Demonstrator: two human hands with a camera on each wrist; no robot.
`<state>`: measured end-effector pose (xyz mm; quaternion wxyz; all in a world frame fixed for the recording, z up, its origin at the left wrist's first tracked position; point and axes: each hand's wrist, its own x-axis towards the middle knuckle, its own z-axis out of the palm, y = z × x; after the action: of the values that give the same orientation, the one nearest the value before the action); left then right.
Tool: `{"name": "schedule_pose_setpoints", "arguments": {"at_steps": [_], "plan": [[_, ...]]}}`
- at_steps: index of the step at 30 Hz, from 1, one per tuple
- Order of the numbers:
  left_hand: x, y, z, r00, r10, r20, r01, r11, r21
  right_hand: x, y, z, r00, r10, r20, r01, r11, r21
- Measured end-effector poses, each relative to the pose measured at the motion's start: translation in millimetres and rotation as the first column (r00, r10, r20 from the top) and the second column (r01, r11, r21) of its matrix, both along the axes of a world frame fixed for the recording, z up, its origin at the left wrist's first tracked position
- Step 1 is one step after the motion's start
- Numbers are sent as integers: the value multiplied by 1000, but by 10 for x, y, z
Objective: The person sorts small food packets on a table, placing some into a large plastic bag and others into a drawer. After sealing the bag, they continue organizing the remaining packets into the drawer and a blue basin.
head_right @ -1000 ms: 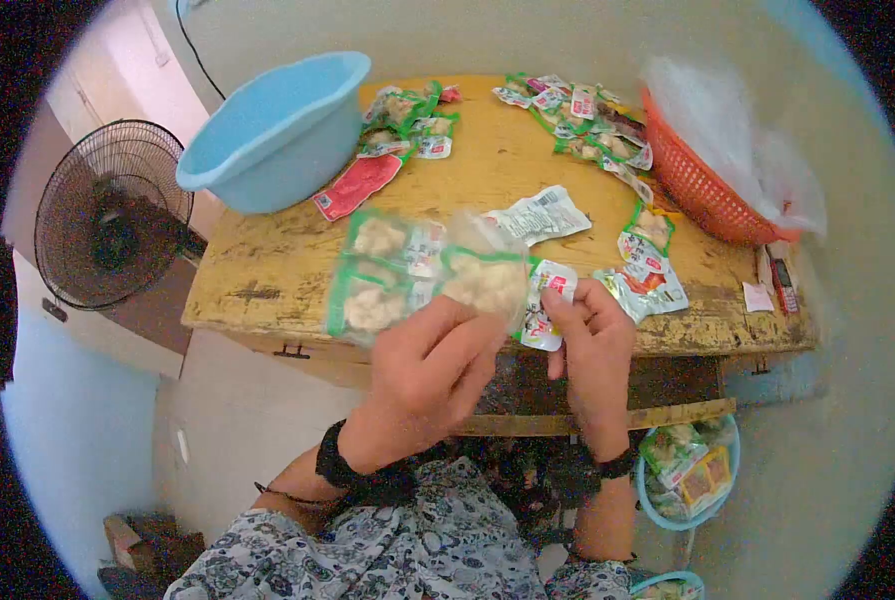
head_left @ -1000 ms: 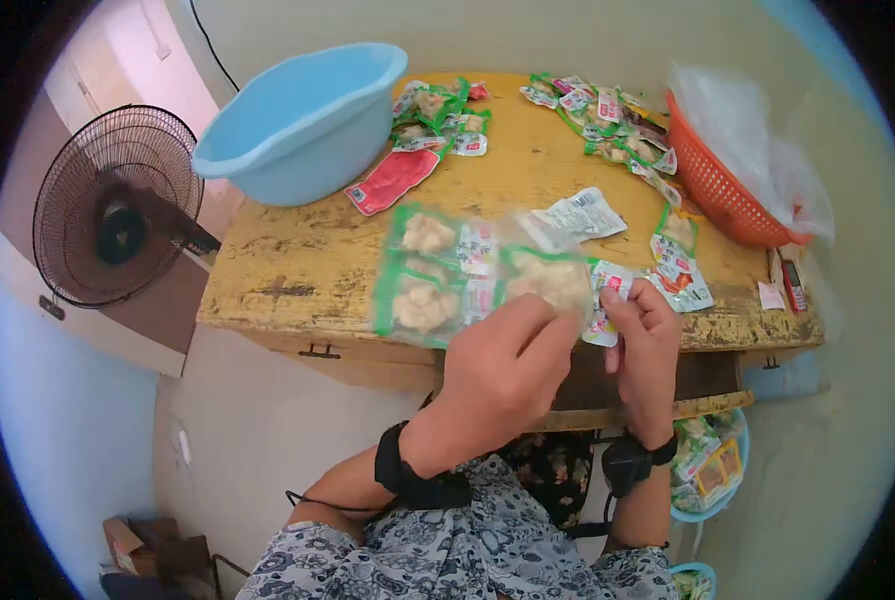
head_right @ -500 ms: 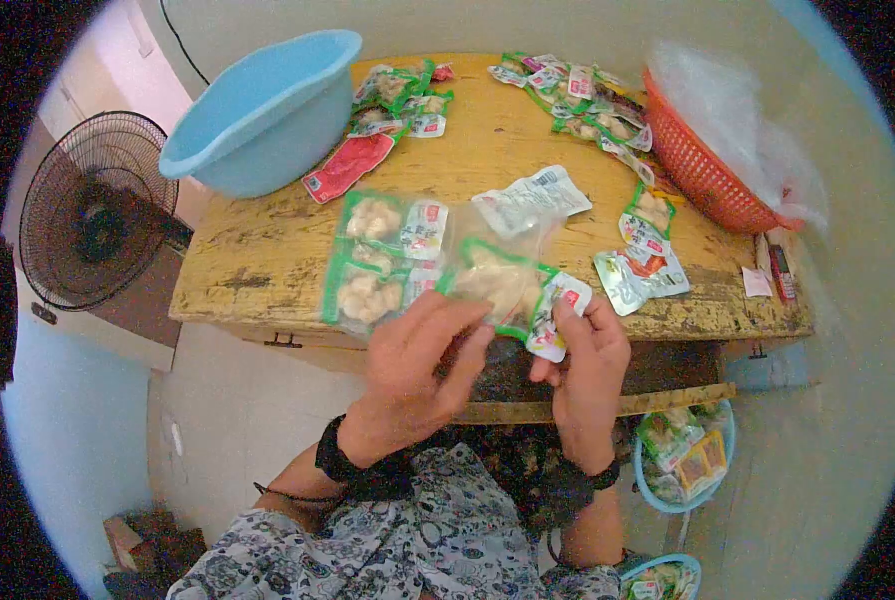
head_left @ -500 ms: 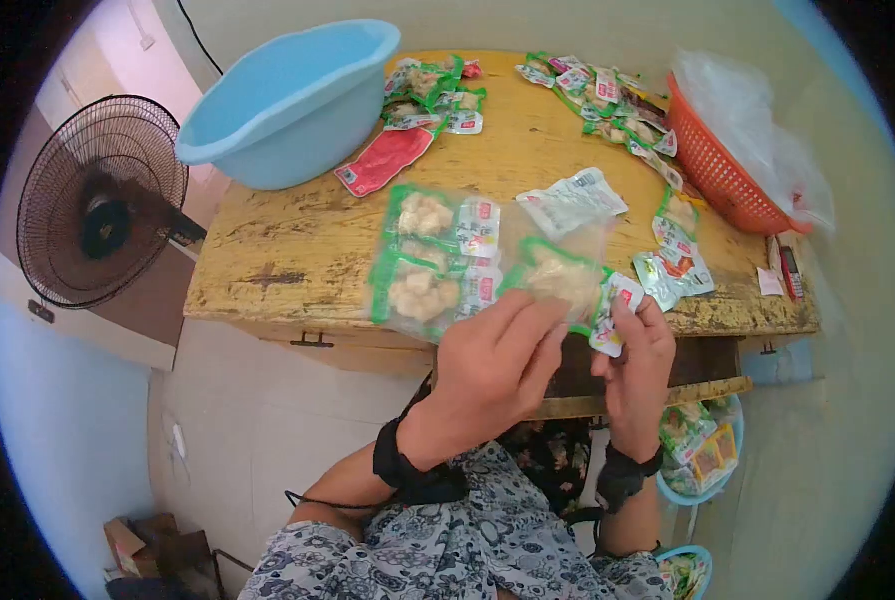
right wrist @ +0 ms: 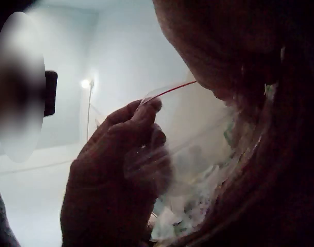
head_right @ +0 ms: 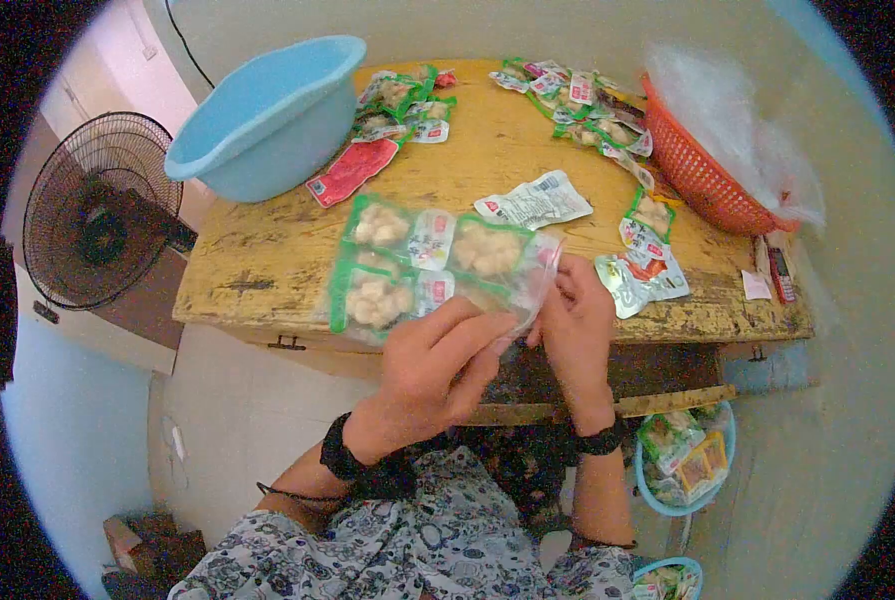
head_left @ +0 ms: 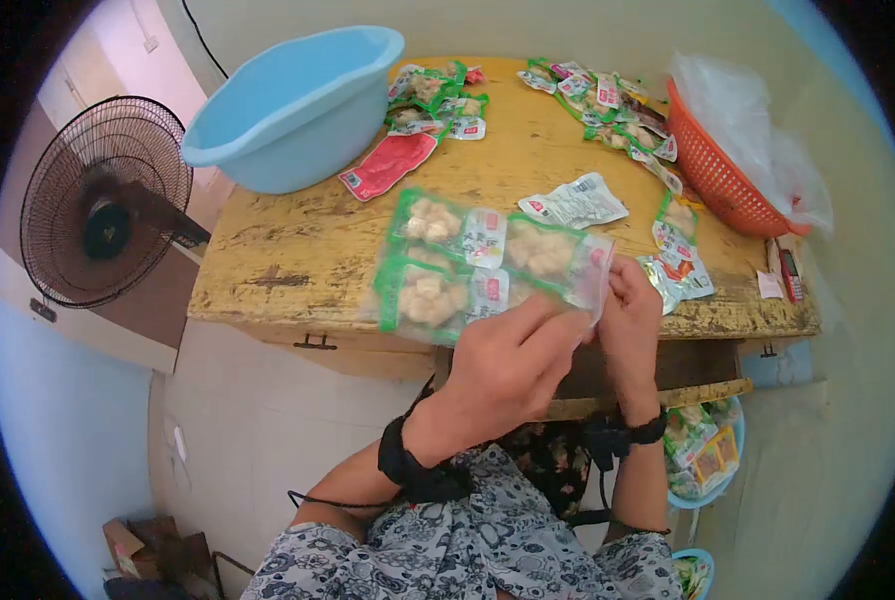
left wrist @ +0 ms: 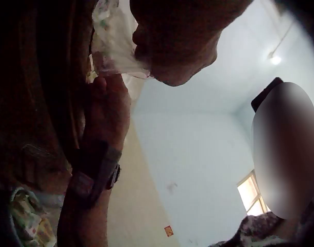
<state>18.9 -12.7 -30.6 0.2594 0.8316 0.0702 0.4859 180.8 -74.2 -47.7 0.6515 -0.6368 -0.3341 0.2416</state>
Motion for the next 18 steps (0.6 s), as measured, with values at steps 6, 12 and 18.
{"name": "schedule_pose_setpoints", "arguments": {"at_steps": [6,12,18], "plan": [[-52,48,-131,995,-33,-98,28,998,-47,166,116,-26,705,-81,704,238,963,-127],[-106,112,-113,972,-44,-231,36,999,-36,131,158,24,639,-46,768,403,870,-284],[-278,433,257,939,-33,-343,39,999,11,269,-66,-186,887,-112,448,114,993,22]]}}
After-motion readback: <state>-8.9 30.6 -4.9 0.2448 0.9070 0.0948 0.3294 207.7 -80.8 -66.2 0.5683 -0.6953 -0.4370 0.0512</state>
